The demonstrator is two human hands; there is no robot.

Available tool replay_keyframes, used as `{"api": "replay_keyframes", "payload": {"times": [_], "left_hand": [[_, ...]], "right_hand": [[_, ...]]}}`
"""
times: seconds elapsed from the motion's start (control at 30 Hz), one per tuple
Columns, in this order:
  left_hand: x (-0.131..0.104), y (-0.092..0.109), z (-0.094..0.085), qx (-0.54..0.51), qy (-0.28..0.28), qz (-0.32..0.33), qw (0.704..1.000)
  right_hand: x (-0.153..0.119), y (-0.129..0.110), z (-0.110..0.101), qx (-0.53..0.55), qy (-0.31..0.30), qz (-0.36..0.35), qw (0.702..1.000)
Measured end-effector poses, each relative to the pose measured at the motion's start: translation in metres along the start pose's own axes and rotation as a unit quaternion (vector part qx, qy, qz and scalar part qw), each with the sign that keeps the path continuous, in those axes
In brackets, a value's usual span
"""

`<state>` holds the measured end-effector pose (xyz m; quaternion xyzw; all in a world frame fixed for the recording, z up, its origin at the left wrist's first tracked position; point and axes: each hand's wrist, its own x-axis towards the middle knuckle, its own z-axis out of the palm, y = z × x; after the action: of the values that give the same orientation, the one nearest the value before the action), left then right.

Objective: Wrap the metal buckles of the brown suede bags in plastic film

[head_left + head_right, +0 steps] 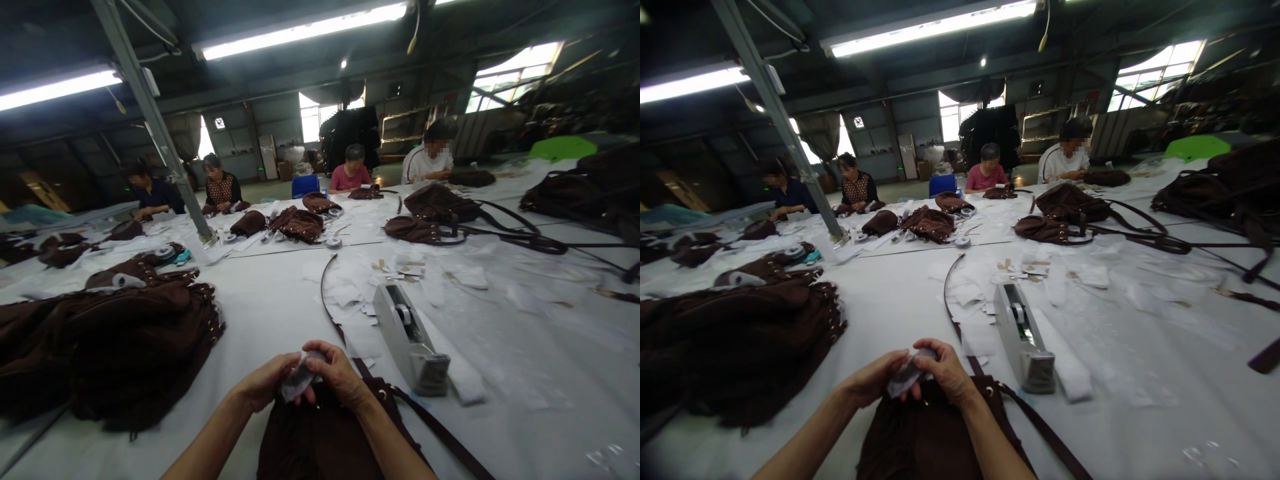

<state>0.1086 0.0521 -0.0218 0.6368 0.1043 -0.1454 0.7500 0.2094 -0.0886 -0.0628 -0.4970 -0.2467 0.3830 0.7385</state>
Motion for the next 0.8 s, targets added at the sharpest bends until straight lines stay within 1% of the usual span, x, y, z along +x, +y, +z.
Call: {"api": "replay_keyframes", "payload": {"times": [0.23, 0.5, 0.6, 0.67, 0.8], "left_hand": [[0.006, -0.001, 0.003, 0.011, 0.025, -0.001, 1.000], [0.004, 0.002, 0.009, 0.028, 0.054, -0.012, 0.998], [0.007, 0.001, 0.010, 0.032, 0.072, -0.032, 0.996], [0.011, 0.000, 0.010, 0.033, 0.080, -0.057, 0.995], [0.022, 0.001, 0.008, 0.027, 0.071, -0.122, 0.990]], "right_hand": [[0.001, 0.002, 0.001, -0.004, 0.015, -0.018, 1.000], [0.003, 0.002, 0.005, -0.042, 0.041, -0.042, 0.997], [0.003, 0.003, 0.006, -0.055, 0.054, -0.055, 0.996], [0.003, 0.004, 0.005, -0.059, 0.062, -0.063, 0.994], [0.001, 0.005, 0.003, -0.066, 0.064, -0.071, 0.993]]}}
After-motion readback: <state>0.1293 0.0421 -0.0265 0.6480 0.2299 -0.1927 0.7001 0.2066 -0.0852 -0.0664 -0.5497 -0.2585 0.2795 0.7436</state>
